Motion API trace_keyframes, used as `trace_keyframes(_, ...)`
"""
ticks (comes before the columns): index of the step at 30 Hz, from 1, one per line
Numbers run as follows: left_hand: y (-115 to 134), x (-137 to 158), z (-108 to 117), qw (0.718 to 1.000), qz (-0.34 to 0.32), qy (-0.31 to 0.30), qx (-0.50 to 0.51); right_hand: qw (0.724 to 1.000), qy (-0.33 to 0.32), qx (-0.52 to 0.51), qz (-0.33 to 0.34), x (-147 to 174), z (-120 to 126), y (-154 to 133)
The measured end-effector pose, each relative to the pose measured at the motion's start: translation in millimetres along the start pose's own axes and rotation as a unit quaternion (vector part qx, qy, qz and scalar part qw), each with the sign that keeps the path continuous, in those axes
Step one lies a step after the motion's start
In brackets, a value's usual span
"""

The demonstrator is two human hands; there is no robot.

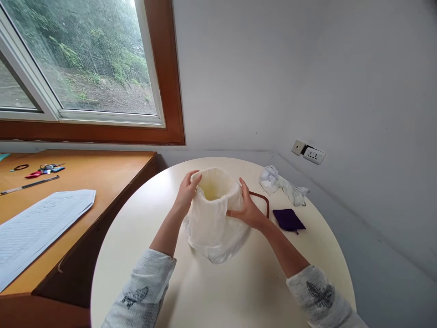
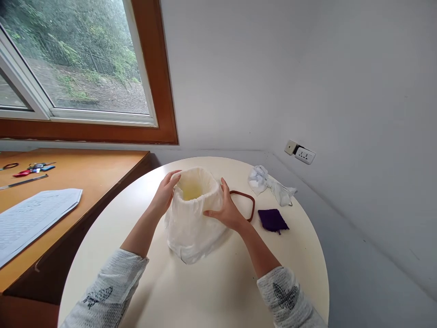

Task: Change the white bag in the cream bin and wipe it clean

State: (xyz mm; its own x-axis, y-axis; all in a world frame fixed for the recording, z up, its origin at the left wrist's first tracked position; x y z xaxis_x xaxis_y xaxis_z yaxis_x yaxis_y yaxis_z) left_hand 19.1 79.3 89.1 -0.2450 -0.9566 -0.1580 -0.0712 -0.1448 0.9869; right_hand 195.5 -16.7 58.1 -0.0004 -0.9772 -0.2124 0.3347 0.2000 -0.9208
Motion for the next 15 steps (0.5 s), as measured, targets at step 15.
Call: trace_keyframes(15,3.8,169.4,-45.4,0.714,-0.458,-0.149,-0.508,0.98,0.02,0.193,-0.049,51.8,29.0,59.2)
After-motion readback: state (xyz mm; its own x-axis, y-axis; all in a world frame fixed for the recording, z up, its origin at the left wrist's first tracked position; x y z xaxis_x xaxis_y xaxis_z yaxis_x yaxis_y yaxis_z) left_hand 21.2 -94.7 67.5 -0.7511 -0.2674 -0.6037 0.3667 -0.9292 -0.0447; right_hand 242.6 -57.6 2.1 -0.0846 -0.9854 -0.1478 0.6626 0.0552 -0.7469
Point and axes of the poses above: each hand's wrist, its own x-axis away from the middle knuckle, its own z-axis out of the back of the hand, y = z × x, the point moved 7 cm from there along -x, towards the middle knuckle, and after that the axes turned 1 degree about -x, right-handed, at the moved point
